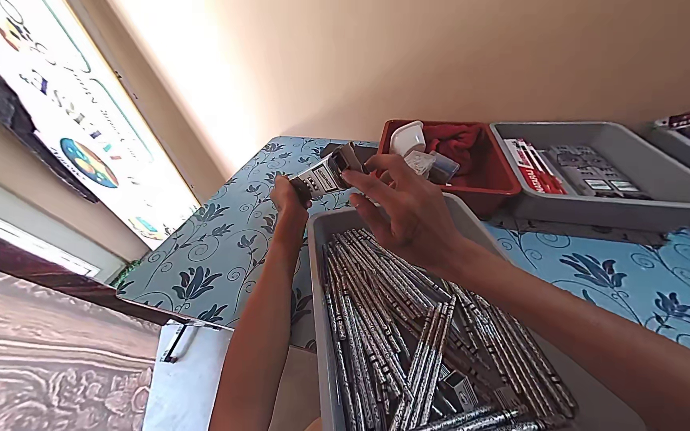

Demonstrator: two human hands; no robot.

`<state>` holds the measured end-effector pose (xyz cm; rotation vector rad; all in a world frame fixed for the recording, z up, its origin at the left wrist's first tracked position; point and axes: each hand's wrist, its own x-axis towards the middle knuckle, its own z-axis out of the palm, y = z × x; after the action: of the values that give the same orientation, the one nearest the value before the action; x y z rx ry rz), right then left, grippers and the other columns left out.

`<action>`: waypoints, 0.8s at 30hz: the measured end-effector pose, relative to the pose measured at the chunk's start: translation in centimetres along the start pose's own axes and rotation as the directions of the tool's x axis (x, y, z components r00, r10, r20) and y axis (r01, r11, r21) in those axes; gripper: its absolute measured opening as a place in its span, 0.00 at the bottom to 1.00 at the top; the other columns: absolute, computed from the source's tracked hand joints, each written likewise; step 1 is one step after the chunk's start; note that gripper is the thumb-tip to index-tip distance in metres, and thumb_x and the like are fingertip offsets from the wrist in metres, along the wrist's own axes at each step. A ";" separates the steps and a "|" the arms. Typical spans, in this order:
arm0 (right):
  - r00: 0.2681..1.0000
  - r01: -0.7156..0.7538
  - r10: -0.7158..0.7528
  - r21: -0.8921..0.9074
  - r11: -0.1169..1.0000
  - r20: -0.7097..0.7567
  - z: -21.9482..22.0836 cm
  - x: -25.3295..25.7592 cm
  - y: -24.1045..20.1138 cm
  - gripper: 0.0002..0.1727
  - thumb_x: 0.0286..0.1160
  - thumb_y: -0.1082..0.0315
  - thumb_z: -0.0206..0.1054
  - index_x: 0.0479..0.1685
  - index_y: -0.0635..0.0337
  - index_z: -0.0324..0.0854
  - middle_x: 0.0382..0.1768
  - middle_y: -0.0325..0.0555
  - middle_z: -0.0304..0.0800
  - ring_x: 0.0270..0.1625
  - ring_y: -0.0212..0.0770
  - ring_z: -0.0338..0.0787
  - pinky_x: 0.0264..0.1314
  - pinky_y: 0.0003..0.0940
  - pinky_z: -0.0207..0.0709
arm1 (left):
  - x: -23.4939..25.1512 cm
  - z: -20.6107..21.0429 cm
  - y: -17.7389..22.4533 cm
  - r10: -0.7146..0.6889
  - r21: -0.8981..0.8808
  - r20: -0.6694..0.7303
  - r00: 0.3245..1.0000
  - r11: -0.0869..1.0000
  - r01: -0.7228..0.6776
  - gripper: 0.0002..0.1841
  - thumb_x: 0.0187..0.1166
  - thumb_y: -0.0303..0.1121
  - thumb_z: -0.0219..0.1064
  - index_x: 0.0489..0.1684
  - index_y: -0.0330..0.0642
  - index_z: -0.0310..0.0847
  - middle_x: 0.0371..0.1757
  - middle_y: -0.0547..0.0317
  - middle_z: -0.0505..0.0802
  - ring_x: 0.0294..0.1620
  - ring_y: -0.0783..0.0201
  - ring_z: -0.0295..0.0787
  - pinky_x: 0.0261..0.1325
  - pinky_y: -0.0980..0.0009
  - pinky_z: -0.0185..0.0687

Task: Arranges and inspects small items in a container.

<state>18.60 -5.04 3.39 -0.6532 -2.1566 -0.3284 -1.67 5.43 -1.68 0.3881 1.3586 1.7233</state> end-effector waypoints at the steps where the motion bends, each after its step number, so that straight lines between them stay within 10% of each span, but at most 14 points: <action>1: 1.000 -0.009 0.009 0.003 1.000 0.009 0.0 0.0 -0.1 0.18 0.84 0.62 0.63 0.64 0.58 0.90 0.54 0.60 0.87 0.41 0.50 0.89 0.40 0.40 0.81 | 0.0 -0.1 0.0 0.000 0.009 0.000 1.000 1.000 0.000 0.16 0.90 0.43 0.44 0.33 0.49 0.70 0.26 0.60 0.78 0.18 0.67 0.73 0.18 0.71 0.67; 17: 0.975 -0.171 0.168 0.013 0.985 0.146 -0.6 0.1 -0.3 0.18 0.86 0.60 0.63 0.65 0.57 0.87 0.49 0.55 0.87 0.46 0.51 0.90 0.42 0.42 0.83 | 0.3 0.0 -0.2 0.011 0.106 -0.068 0.998 0.994 -0.004 0.14 0.88 0.42 0.47 0.32 0.49 0.68 0.24 0.60 0.76 0.18 0.65 0.71 0.19 0.68 0.68; 21: 0.970 -0.201 0.190 0.063 0.978 0.151 -0.7 -0.2 -0.3 0.12 0.85 0.61 0.65 0.51 0.60 0.88 0.45 0.52 0.86 0.44 0.49 0.89 0.41 0.41 0.83 | 0.6 0.1 -0.6 0.087 0.152 -0.054 0.995 0.985 -0.078 0.20 0.89 0.45 0.44 0.40 0.46 0.80 0.28 0.60 0.81 0.24 0.64 0.78 0.28 0.64 0.76; 24: 0.955 -0.271 0.247 0.137 0.953 0.165 -1.3 0.1 0.1 0.14 0.83 0.61 0.68 0.58 0.59 0.87 0.46 0.51 0.87 0.44 0.47 0.89 0.40 0.42 0.83 | 0.5 0.1 -0.6 0.073 0.186 -0.053 0.996 0.981 -0.062 0.19 0.91 0.46 0.45 0.51 0.41 0.76 0.37 0.54 0.80 0.31 0.60 0.78 0.33 0.59 0.77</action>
<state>19.39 -5.50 4.26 -0.8805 -2.1732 0.0333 -1.62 5.87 -2.36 0.4956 1.5707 1.6806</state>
